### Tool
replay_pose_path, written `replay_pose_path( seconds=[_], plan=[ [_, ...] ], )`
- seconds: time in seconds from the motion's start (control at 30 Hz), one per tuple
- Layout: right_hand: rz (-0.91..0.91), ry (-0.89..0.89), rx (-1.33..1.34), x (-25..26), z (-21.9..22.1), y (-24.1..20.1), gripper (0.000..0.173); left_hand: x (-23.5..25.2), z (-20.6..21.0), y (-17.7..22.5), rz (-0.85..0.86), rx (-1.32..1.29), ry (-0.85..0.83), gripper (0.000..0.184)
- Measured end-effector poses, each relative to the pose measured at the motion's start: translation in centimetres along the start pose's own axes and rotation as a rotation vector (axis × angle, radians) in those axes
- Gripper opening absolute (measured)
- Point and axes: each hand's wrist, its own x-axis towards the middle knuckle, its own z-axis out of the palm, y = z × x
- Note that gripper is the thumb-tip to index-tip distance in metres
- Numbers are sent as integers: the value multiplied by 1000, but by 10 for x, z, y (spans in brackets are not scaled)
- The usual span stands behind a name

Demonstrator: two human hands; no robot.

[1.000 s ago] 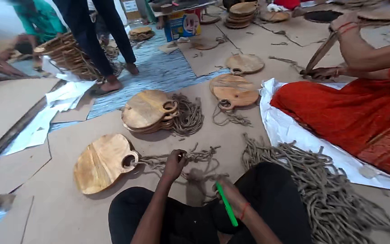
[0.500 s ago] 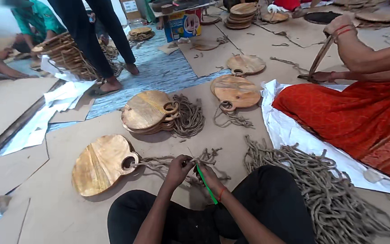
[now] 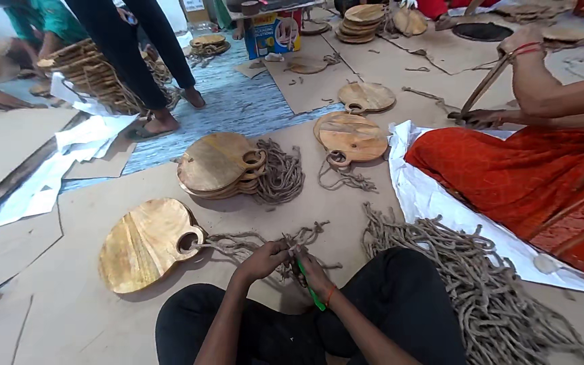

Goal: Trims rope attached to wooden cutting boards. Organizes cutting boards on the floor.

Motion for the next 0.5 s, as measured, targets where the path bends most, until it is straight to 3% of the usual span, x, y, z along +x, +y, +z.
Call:
replay_pose_path(
  seconds=[0.07, 0.13, 0.23, 0.3, 0.4, 0.5],
  plan=[
    [47, -2, 55, -4, 3, -3, 53, 0, -1, -2, -5, -4, 23, 32],
    [99, 5, 73, -7, 4, -7, 56, 0, 2, -3, -37, -9, 149, 30],
    [177, -46, 139, -13, 4, -13, 57, 2, 2, -5, -49, -71, 283, 73],
    [212, -116, 238, -16, 7, -15, 58, 4, 4, -6, 39, -148, 156, 84],
    [243, -213, 358, -18, 14, -13, 62, 0, 10, -3, 72, -247, -12, 54],
    [263, -203, 430, -17, 16, -15, 64, -1, 9, -5, 80, -334, 35, 36]
  ],
)
